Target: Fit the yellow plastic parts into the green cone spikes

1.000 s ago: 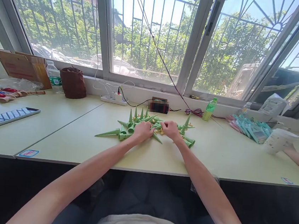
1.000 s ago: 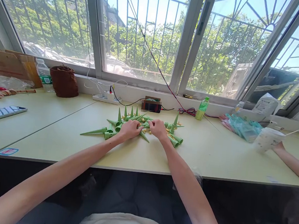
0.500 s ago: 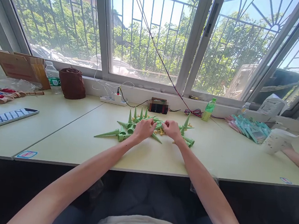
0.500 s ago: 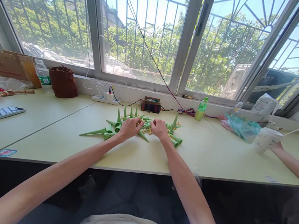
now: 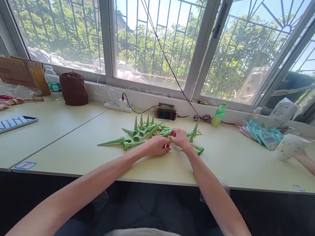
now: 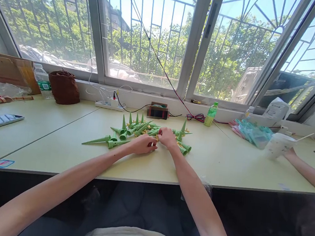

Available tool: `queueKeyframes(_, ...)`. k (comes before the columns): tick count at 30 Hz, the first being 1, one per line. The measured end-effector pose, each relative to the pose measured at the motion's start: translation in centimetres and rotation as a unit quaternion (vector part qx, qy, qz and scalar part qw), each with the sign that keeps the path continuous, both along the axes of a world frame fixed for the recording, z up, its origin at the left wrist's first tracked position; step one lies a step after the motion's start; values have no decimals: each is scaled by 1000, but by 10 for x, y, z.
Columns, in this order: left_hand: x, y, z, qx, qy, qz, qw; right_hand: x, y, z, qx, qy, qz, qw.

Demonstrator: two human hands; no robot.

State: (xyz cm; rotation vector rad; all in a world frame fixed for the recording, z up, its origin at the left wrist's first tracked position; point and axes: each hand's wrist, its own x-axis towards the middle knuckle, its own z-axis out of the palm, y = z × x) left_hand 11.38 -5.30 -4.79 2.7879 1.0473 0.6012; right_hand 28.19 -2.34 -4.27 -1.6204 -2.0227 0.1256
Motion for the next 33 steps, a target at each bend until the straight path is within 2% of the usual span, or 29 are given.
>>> queueKeyframes(15,-1,2,3,18,40,113,993,-5,-11,5,-32,-31,42,998)
queueKeyframes(23,-1,0,8,-14,-38,171,984,-5,-8,2,-18,-27,43,999)
queueKeyframes(27,-2,2,7,-17,-57,180,982,-6,-10,5,-22,22,62,998)
queueKeyframes(33,-3,6,4,-7,-69,173,982,-8,-15,10,-79,176,100,976)
